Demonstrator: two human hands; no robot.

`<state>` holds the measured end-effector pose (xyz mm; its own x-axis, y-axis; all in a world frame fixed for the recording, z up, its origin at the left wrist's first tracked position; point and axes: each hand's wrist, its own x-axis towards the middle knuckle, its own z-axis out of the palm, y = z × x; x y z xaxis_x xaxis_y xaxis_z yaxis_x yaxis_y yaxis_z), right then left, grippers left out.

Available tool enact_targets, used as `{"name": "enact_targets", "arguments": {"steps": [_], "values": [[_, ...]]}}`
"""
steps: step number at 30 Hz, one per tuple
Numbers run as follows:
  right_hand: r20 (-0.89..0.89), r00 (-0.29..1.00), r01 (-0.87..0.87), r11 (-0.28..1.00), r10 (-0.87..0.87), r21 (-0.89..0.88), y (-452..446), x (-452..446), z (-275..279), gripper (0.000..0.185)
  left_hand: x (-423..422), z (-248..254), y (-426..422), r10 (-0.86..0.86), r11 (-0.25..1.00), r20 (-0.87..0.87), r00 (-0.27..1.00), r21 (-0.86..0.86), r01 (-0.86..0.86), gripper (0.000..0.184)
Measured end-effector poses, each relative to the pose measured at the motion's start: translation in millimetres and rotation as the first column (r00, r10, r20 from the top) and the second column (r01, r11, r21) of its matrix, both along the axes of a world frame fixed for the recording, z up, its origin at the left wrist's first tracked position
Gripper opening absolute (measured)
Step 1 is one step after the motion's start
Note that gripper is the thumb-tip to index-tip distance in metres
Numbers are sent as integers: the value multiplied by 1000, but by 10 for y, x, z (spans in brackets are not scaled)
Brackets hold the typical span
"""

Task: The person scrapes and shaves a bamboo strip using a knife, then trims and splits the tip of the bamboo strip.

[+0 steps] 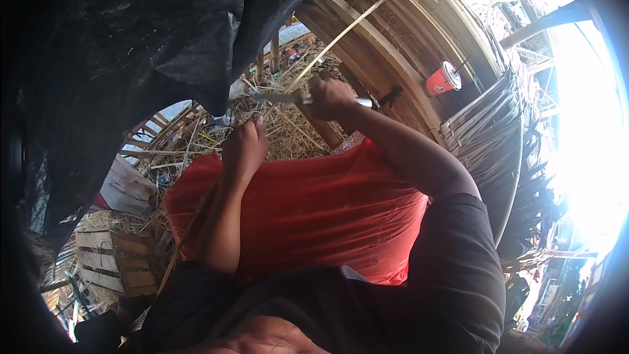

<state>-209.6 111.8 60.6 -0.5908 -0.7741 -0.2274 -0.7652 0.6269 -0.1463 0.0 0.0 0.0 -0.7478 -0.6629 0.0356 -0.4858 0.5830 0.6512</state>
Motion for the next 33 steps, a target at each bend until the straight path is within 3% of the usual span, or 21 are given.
{"name": "enact_targets", "arguments": {"steps": [2,6,9,10,11,12,13,14,16,18,19,20,23,24,25,27,31,33], "values": [[-149,984,-97,995,93,-19,8,7,-130,18,10,-22,-5,-3,1000,-20,1000,-22,3,42],[-150,987,-26,989,48,145,-38,-175,-32,17,-16,-66,24,-31,998,-79,996,-57,26,43],[-192,976,-76,988,101,136,-58,-173,25,20,-2,-107,-22,-34,996,-66,997,-89,28,42],[-192,981,74,967,-27,243,-142,-230,-14,25,4,-93,-40,-34,996,-65,997,-89,28,42],[-339,928,263,914,-153,308,-154,-370,36,30,21,-79,-37,-37,996,-62,997,-86,31,41],[-256,861,480,870,-440,117,-111,-567,215,32,39,-45,11,-33,997,-39,999,-67,30,40],[-298,871,443,886,-390,136,14,-767,389,35,40,3,89,-24,999,-21,999,-49,23,39],[-392,831,436,900,-395,17,182,-1172,234,35,40,28,123,-14,999,-3,1000,-30,14,38],[-385,900,326,900,-201,291,128,-1092,126,47,22,4,112,6,996,-27,1000,-83,-9,37],[-267,958,195,917,-102,348,-19,-710,81,41,-23,-97,35,17,973,-44,999,-230,-27,36],[-201,978,128,921,-55,369,-114,-470,105,39,-25,-91,29,19,975,-42,999,-221,-28,37],[-141,984,155,929,-113,336,-208,-201,114,35,-19,-76,34,19,977,-37,999,-211,-27,37],[-139,990,11,979,18,204,-256,-227,-143,23,-4,-96,37,1,990,-32,999,-143,-6,38],[-146,989,50,972,-16,230,-257,-322,-76,27,9,-96,23,-4,993,-34,999,-118,0,38],[-176,968,225,930,-179,290,-304,-423,10,35,0,-92,0,-20,995,-44,999,-101,15,38],[-145,979,177,955,-145,240,-238,-635,215,37,-3,-137,28,-47,998,-59,997,-55,43,39],[-140,950,296,946,-278,131,-230,-420,112,37,-34,-157,38,-26,996,-50,998,-92,21,42],[-213,976,85,968,-33,238,-237,-250,23,37,-30,-20,85,-18,996,5,1000,-83,19,41]]}}
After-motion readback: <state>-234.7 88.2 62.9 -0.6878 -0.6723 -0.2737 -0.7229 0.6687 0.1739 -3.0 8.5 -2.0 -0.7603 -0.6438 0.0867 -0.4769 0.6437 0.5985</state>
